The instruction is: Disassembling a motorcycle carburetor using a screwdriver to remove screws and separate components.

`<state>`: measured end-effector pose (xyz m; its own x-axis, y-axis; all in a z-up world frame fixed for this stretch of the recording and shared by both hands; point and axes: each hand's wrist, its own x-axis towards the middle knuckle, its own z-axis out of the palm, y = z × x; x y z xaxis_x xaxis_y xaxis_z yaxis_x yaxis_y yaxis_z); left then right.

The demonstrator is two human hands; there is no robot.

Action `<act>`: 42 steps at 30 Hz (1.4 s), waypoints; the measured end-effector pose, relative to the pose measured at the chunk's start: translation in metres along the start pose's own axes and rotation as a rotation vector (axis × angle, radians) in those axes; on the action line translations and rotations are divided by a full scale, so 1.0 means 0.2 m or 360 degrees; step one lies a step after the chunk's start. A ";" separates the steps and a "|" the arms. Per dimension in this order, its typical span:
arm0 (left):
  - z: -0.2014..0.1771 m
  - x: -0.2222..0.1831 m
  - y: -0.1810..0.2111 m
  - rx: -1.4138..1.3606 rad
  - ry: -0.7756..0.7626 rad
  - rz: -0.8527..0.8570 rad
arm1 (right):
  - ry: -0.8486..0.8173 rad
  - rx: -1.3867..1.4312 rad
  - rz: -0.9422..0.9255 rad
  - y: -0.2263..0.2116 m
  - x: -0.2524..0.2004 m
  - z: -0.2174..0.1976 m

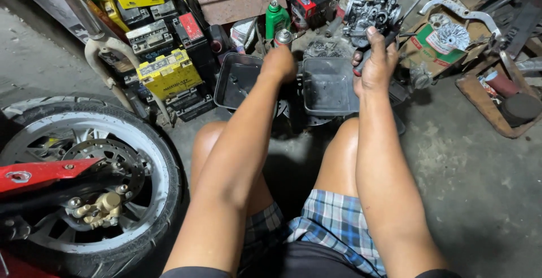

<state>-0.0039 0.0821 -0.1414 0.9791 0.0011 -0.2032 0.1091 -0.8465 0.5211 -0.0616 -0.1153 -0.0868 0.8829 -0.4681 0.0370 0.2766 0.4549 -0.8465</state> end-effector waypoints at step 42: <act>0.44 0.00 -0.16 0.0281 -0.0239 -0.0100 | 0.0096 -0.0037 -0.0066 0.00 0.02 -0.01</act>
<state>-0.0226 0.0632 -0.2312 0.9334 -0.0116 -0.3587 0.1242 -0.9273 0.3531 -0.0587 -0.1197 -0.0877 0.8462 -0.5313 0.0406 0.3028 0.4167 -0.8572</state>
